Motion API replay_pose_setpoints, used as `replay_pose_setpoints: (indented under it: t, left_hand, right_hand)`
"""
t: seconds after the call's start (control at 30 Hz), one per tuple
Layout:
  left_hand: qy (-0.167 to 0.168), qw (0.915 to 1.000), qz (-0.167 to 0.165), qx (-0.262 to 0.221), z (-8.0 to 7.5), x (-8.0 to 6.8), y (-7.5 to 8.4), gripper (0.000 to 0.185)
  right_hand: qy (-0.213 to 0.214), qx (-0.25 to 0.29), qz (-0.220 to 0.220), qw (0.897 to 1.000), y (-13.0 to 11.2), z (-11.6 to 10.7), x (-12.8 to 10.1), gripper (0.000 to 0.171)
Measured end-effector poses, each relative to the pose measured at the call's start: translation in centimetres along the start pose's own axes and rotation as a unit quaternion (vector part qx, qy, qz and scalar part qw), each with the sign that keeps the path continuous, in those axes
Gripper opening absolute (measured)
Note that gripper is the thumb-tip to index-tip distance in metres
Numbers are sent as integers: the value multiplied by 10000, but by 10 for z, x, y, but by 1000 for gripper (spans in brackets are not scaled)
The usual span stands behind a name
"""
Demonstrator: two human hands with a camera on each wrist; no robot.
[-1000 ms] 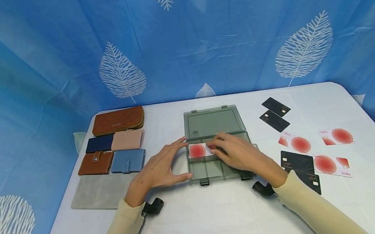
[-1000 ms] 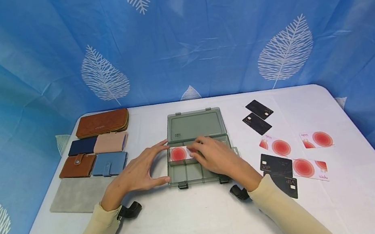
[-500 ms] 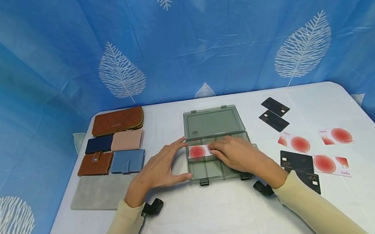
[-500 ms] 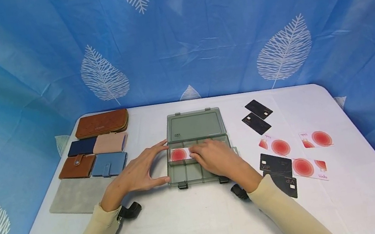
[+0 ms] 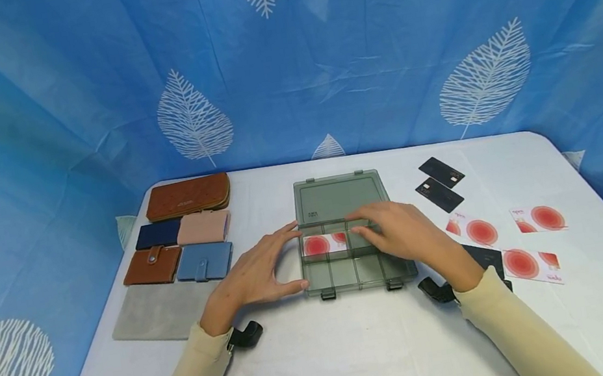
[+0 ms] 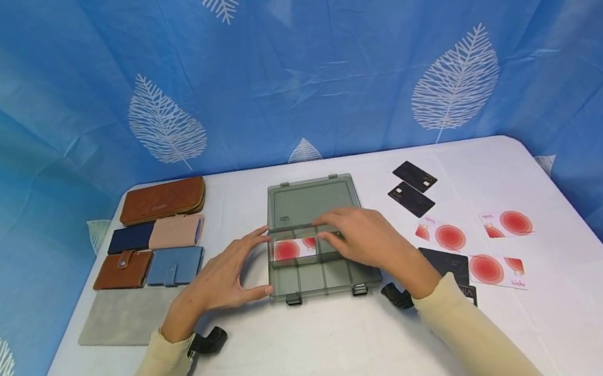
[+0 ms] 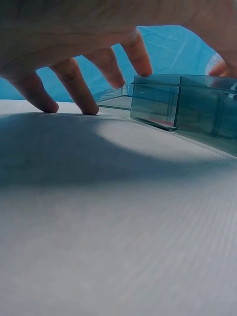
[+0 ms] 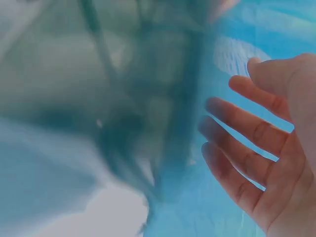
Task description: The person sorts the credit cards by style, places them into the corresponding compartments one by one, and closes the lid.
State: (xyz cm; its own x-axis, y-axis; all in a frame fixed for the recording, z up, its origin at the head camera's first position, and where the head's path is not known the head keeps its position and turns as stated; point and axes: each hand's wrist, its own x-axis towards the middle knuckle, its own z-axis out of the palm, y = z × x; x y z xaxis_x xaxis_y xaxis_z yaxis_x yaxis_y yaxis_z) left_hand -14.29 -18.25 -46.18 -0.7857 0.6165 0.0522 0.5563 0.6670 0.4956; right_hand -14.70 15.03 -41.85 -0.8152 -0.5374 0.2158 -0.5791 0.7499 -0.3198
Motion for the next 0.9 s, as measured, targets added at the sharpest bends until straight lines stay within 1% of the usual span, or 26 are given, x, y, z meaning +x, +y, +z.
replay_pose_setpoints:
  t: [0.13, 0.27, 0.4, 0.6, 0.8, 0.9]
  left_hand:
    - [18, 10000, 32, 14, 1, 0, 0, 99]
    - [26, 10000, 27, 58, 1, 1, 0, 98]
    - [33, 9999, 13, 96, 2, 1, 0, 98]
    - [89, 9999, 6, 95, 2, 1, 1, 97]
    - [111, 9999, -18, 105, 3, 1, 2, 96]
    - [129, 9998, 38, 110, 2, 2, 3, 95]
  right_hand:
    - [252, 186, 185, 9993, 21, -14, -5, 38]
    - [375, 163, 560, 9976, 44, -23, -11, 42]
    - [319, 150, 1032, 9940, 64, -30, -19, 44]
    - [217, 240, 1710, 9847, 89, -38, -28, 49]
    - [48, 162, 2212, 9751, 110, -38, -34, 54]
    - [-71, 136, 2372, 9713, 120, -38, -38, 57]
